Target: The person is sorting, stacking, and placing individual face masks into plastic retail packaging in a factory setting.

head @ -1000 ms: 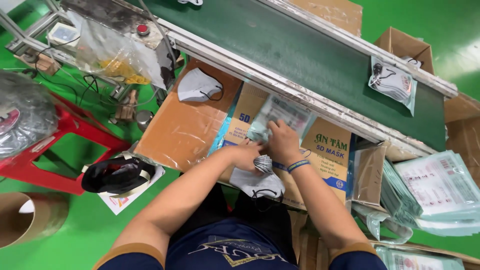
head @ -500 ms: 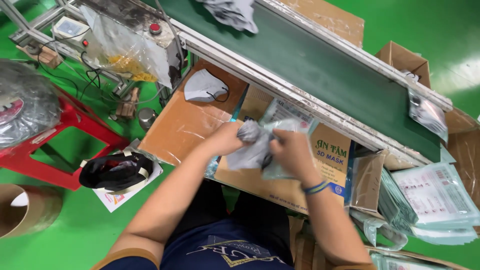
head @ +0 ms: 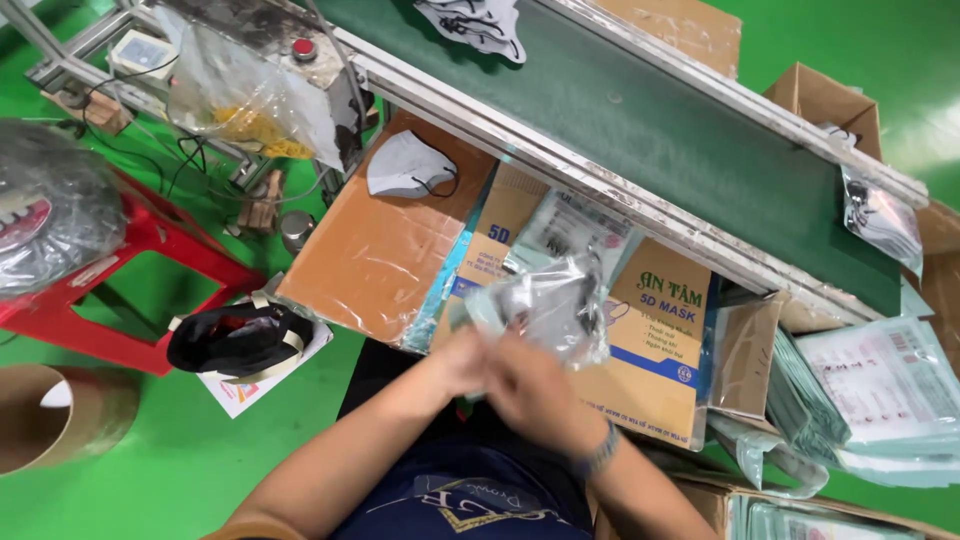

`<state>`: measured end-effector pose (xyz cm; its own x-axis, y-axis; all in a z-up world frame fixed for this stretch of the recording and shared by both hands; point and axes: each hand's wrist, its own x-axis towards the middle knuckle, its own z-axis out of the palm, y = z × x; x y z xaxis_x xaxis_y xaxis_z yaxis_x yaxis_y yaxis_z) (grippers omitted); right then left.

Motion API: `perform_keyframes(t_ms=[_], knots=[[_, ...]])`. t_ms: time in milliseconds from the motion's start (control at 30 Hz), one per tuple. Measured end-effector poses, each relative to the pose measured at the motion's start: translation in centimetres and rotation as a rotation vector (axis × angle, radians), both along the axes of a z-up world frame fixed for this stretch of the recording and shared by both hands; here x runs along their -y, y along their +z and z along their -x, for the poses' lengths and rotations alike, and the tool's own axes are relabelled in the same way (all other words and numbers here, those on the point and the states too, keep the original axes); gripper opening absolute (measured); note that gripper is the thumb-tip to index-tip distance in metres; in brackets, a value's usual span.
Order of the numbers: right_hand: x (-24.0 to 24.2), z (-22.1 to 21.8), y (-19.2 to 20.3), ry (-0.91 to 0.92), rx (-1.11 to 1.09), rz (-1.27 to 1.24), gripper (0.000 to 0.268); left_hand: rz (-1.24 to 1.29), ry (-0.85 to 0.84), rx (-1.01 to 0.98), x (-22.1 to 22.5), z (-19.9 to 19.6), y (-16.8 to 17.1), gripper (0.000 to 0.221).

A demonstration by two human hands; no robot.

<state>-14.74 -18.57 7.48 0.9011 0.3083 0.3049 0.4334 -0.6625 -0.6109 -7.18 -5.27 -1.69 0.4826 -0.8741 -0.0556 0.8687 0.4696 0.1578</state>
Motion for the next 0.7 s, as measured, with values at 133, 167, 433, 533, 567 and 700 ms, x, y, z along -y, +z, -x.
perform_keyframes(t_ms=[133, 167, 433, 533, 567, 700], knots=[[0.9, -0.5, 9.8, -0.026, 0.339, 0.059, 0.057, -0.582, 0.030, 1.111, -0.7, 2.3, 1.8, 0.042], [3.0, -0.8, 8.4, -0.029, -0.015, -0.025, 0.054, -0.604, -0.006, 1.265, -0.7, 2.6, 2.8, 0.039], [7.6, 1.1, 4.6, -0.136, -0.597, -0.456, 0.022, -1.189, 0.458, 1.626, -3.4, 4.3, 13.7, 0.017], [6.5, 1.6, 4.9, -0.051, -0.386, -0.461, 0.015, -1.121, 0.814, 1.793, -3.9, 3.4, 16.5, 0.046], [6.2, 1.8, 4.6, -0.042, -0.309, -0.431, 0.014, -1.112, 0.623, 1.829, -3.9, 3.1, 15.2, 0.030], [5.2, 2.4, 4.8, -0.163, -0.228, -0.360, 0.013, -1.116, 0.516, 1.908, -3.8, 2.8, 14.7, 0.013]])
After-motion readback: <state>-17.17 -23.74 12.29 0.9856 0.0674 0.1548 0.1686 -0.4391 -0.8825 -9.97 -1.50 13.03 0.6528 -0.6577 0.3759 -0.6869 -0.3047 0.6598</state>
